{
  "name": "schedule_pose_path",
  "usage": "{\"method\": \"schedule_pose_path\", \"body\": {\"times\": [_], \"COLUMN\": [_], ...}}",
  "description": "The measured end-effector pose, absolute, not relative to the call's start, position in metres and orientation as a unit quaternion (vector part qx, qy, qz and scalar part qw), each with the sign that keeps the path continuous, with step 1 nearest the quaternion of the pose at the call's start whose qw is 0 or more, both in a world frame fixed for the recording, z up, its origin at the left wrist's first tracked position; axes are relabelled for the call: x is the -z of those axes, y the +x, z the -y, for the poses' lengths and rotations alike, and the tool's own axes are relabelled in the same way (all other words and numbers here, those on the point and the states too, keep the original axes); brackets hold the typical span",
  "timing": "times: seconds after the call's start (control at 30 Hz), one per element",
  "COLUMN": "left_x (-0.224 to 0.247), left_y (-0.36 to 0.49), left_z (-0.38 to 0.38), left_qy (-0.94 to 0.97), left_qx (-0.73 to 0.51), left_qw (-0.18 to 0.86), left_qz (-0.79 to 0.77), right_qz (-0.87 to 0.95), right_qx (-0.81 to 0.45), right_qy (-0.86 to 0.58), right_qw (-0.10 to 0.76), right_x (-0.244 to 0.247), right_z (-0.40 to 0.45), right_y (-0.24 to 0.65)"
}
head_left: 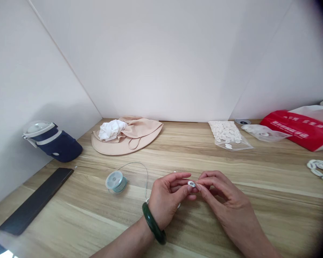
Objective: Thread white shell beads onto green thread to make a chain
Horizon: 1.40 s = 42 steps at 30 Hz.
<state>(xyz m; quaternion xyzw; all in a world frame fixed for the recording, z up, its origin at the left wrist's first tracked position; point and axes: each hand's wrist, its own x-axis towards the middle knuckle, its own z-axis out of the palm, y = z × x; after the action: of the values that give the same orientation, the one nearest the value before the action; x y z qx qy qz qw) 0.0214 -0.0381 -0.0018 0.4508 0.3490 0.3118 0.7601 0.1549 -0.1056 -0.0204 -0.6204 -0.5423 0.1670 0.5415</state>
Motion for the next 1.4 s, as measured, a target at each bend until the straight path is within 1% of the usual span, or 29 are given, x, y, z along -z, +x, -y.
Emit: {"method": "schedule_pose_path", "body": {"times": [0.47,0.57,0.73,0.83,1.03,1.23,1.4], "left_x": [0.006,0.008,0.01,0.006,-0.002,0.002,0.002], "left_y": [0.022,0.021,0.022,0.023,0.024,0.022,0.018], "left_z": [0.038,0.038,0.04,0.042,0.044,0.044,0.047], "left_qy": [0.45,0.447,0.443,0.441,0.443,0.493,0.549], "left_qx": [-0.314,-0.313,-0.307,-0.294,-0.282,-0.293,-0.293], "left_qw": [0.768,0.767,0.768,0.774,0.775,0.738,0.692], "left_qz": [-0.332,-0.337,-0.345,-0.348,-0.351,-0.355,-0.366], "right_qz": [0.597,0.617,0.667,0.686,0.701,0.684,0.692], "right_qx": [-0.11,-0.071,0.021,0.046,0.047,0.01,0.029], "right_qy": [-0.614,-0.614,-0.608,-0.596,-0.583,-0.588,-0.603], "right_qw": [0.505,0.486,0.43,0.415,0.409,0.431,0.397], "right_x": [0.019,0.019,0.019,0.018,0.018,0.02,0.019], "right_z": [0.109,0.11,0.112,0.112,0.111,0.109,0.11], "right_y": [0.154,0.155,0.157,0.157,0.159,0.155,0.154]}}
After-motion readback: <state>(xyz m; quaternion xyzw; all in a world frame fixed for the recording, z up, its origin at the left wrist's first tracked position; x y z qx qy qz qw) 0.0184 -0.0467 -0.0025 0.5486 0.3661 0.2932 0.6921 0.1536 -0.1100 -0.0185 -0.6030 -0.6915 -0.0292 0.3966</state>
